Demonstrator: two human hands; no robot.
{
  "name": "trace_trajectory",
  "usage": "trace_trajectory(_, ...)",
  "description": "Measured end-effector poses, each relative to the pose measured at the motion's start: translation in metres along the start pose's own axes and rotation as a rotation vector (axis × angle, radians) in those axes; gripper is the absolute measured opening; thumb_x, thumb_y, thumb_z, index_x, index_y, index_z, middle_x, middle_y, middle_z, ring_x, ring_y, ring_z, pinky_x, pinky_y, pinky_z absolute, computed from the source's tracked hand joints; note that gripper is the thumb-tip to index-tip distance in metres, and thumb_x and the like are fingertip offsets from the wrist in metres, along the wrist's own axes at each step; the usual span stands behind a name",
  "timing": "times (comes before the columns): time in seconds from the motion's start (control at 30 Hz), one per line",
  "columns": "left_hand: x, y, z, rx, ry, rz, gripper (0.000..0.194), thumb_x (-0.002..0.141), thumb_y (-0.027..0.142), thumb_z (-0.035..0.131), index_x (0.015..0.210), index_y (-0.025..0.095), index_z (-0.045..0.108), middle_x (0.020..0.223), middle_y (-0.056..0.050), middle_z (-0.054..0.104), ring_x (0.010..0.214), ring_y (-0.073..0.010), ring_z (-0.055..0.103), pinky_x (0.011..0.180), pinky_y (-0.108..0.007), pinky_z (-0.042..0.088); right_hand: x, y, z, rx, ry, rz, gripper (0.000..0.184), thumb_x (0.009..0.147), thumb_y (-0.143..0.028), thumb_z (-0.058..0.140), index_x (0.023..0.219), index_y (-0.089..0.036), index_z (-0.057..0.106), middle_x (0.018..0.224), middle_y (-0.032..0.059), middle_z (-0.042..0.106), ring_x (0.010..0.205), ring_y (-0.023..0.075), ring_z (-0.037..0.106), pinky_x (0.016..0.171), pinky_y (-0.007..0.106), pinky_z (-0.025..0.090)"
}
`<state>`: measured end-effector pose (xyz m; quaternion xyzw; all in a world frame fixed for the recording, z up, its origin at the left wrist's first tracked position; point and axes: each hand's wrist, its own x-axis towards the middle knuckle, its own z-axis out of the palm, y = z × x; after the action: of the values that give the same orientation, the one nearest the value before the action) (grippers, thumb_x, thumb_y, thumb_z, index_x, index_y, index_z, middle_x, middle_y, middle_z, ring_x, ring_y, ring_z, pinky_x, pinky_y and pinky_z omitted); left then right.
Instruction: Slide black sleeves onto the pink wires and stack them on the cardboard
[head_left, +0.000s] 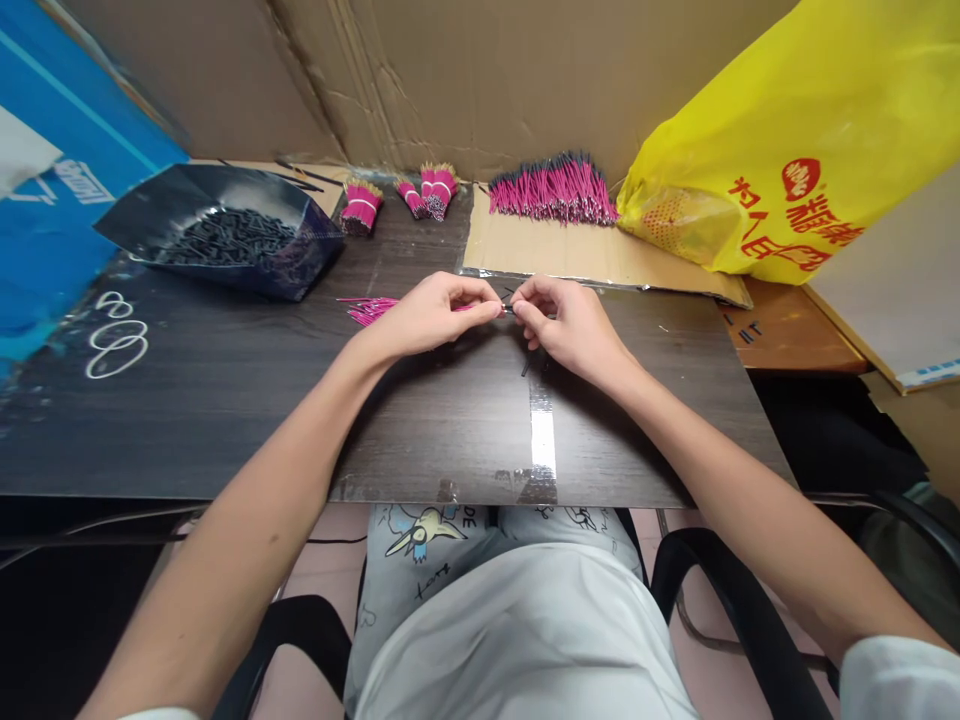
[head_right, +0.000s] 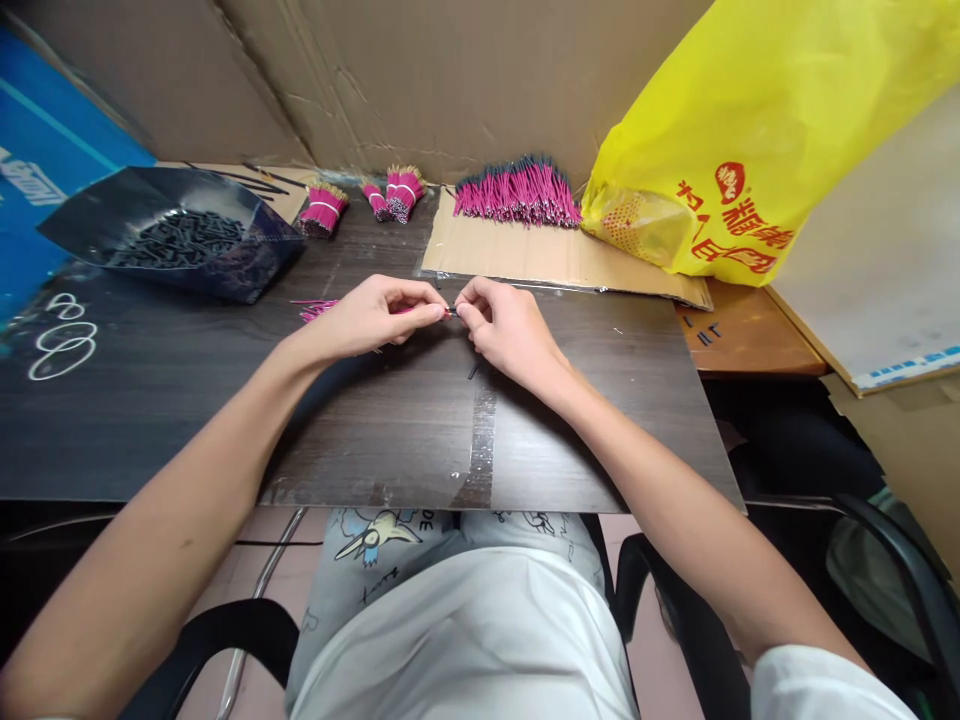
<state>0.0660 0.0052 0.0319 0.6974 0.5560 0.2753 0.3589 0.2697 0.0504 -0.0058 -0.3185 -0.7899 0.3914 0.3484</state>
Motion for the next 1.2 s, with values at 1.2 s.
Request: trace_trajectory(1.2, -0.002, -0.007, -0.005, -0.371, -0.124, -0.04, 0.049, 0.078, 0.057, 0.086, 0.08, 0.012, 0.066, 0.061, 0.004, 0.048, 0.049, 0.0003, 0.036, 0.043, -0.011, 0.029, 0.008, 0.012, -0.002, 0.612, -0.206, -0.007, 0.048, 0.089, -0.057, 0.08, 0.108, -0.014, 0.068, 0.089, 0.0042, 0.071, 0.071, 0.0112, 0.065, 0.058, 0.022, 0.057)
